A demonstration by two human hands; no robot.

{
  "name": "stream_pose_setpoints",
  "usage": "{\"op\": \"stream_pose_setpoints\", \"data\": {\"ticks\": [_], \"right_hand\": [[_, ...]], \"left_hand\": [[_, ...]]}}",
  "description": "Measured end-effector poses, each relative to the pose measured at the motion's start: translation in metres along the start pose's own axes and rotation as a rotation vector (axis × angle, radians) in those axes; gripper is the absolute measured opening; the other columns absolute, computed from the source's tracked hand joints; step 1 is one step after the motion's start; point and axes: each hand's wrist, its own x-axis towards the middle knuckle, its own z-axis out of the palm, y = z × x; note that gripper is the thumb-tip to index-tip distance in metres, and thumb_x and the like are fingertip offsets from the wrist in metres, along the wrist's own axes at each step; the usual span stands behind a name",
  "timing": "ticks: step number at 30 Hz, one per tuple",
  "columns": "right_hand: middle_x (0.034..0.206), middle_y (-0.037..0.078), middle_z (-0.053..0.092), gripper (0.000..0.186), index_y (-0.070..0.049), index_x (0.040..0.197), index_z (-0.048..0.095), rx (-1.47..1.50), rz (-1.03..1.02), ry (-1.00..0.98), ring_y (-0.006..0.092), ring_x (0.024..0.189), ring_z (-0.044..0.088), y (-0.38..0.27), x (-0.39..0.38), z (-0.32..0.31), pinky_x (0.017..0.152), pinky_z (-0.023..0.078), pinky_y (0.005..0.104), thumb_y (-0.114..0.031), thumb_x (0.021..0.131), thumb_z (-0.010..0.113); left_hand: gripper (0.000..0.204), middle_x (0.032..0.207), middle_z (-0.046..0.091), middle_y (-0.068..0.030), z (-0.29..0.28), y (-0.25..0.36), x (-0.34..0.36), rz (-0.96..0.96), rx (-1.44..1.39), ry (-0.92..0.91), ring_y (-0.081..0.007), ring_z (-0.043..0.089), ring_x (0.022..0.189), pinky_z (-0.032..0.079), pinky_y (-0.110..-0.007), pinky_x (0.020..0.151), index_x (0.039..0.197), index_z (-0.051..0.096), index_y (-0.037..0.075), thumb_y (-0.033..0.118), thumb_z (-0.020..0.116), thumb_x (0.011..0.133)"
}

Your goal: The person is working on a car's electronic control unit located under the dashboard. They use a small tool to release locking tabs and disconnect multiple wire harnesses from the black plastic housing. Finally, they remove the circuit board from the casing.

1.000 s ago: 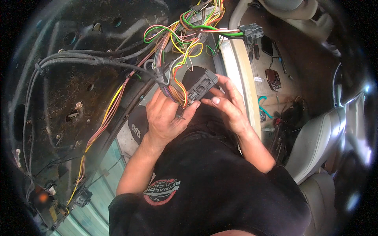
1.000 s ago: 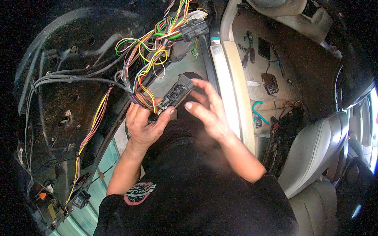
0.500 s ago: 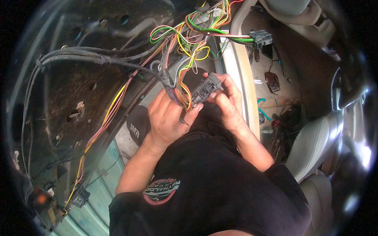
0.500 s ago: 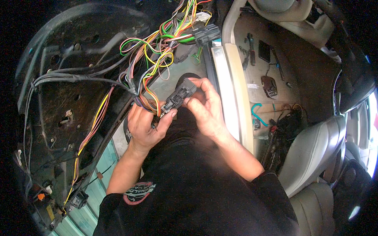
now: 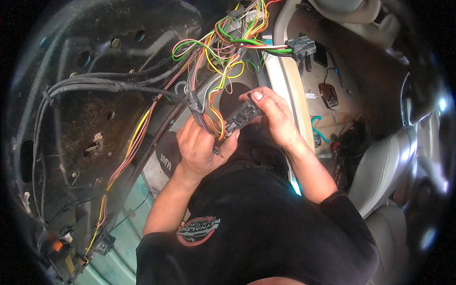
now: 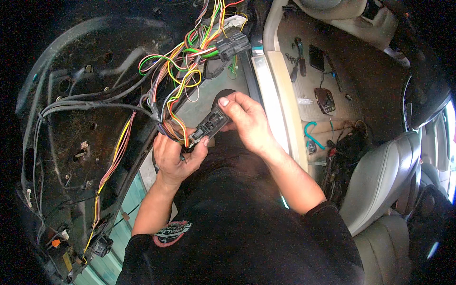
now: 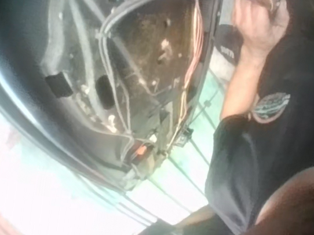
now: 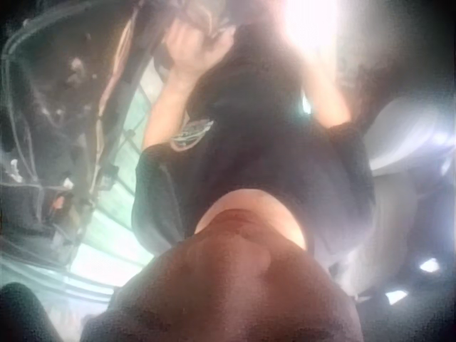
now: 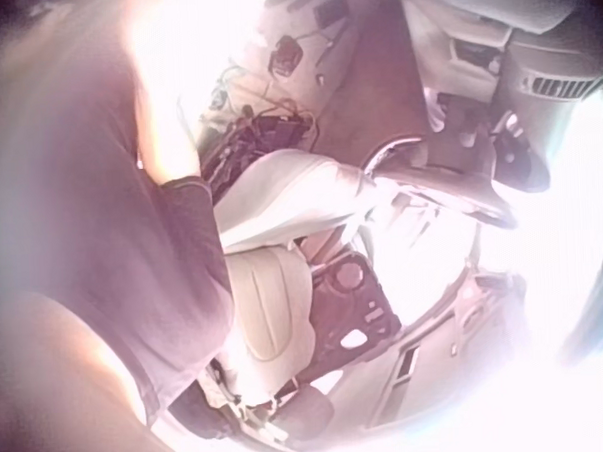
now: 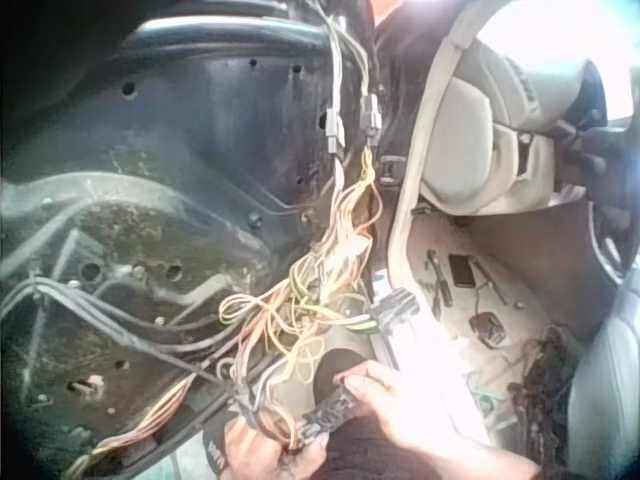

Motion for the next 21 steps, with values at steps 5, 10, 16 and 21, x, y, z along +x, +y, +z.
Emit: {"op": "stream_pose_setpoints", "data": {"ticks": [5,10,16,21], "right_hand": [[0.110,0.011,0.072,0.044,0.001,0.112,0.067,-0.077,-0.130,0.071,0.0132,0.095,0.067,0.008,0.000,0.007,0.082,0.057,0.0311,-0.039,0.105,0.051],[0.088,0.001,0.066,0.041,-0.001,0.108,0.069,0.018,-0.215,0.119,0.0087,0.079,0.060,0.015,0.002,0.014,0.070,0.050,0.0244,-0.039,0.107,0.052],[0.109,0.008,0.066,0.048,0.003,0.111,0.069,0.043,-0.402,0.191,0.0140,0.103,0.059,0.035,0.012,0.006,0.094,0.045,0.0310,-0.039,0.109,0.045],[0.118,0.016,0.064,0.055,0.007,0.115,0.067,0.043,-0.578,0.329,0.0228,0.114,0.059,0.034,0.000,0.004,0.104,0.041,0.0353,-0.040,0.110,0.039]], "left_hand": [[0.027,0.086,0.064,-0.0139,0.002,0.001,0.000,0.003,0.018,-0.013,-0.0332,0.064,0.072,0.053,-0.042,0.063,0.093,0.063,0.000,0.016,0.082,0.082],[0.029,0.086,0.066,-0.0117,0.007,-0.005,-0.005,-0.001,0.023,-0.010,-0.0322,0.062,0.072,0.049,-0.042,0.064,0.094,0.065,0.000,0.015,0.084,0.079],[0.039,0.106,0.060,-0.0217,-0.014,0.010,0.006,-0.097,0.145,-0.156,-0.0390,0.056,0.091,0.047,-0.048,0.077,0.110,0.060,-0.003,0.025,0.075,0.087],[0.040,0.101,0.060,-0.0242,-0.039,0.053,-0.003,-0.243,0.086,-0.249,-0.0381,0.056,0.089,0.046,-0.050,0.081,0.126,0.057,-0.006,0.018,0.063,0.095]]}}
